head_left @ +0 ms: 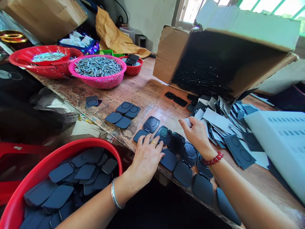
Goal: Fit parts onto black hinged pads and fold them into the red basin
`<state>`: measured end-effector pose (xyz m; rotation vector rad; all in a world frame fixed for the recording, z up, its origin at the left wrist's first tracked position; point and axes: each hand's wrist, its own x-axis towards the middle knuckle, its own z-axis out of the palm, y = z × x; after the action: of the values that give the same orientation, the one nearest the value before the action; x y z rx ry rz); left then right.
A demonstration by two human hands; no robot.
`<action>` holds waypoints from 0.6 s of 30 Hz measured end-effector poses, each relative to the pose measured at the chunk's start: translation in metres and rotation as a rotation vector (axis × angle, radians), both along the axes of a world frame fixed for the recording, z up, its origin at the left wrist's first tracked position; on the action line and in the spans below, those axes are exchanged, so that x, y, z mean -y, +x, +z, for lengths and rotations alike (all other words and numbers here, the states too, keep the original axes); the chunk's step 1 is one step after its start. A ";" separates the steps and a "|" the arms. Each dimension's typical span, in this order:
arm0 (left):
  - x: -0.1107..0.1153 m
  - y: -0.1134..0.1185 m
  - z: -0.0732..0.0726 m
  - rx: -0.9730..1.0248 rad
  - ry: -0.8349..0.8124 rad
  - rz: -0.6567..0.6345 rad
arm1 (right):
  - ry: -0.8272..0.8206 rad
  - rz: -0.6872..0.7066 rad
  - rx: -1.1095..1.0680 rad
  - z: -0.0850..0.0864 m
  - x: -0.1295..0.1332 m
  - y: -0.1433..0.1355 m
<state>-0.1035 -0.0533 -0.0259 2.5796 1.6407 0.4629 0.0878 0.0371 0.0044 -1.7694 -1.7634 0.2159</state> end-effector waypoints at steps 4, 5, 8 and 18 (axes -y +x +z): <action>-0.001 0.000 0.001 0.008 -0.017 -0.005 | 0.048 0.075 0.106 0.006 0.007 0.003; -0.001 0.000 0.001 0.012 -0.014 -0.007 | 0.050 0.095 0.129 0.007 0.009 0.004; -0.001 0.000 0.001 0.014 -0.002 -0.010 | 0.003 0.155 0.145 0.010 0.016 0.003; -0.001 0.001 0.007 0.026 -0.064 -0.015 | 0.053 0.234 0.091 0.006 0.007 -0.032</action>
<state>-0.1026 -0.0520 -0.0192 2.5276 1.5998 0.4335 0.0559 0.0303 0.0107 -1.5568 -2.0235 0.1855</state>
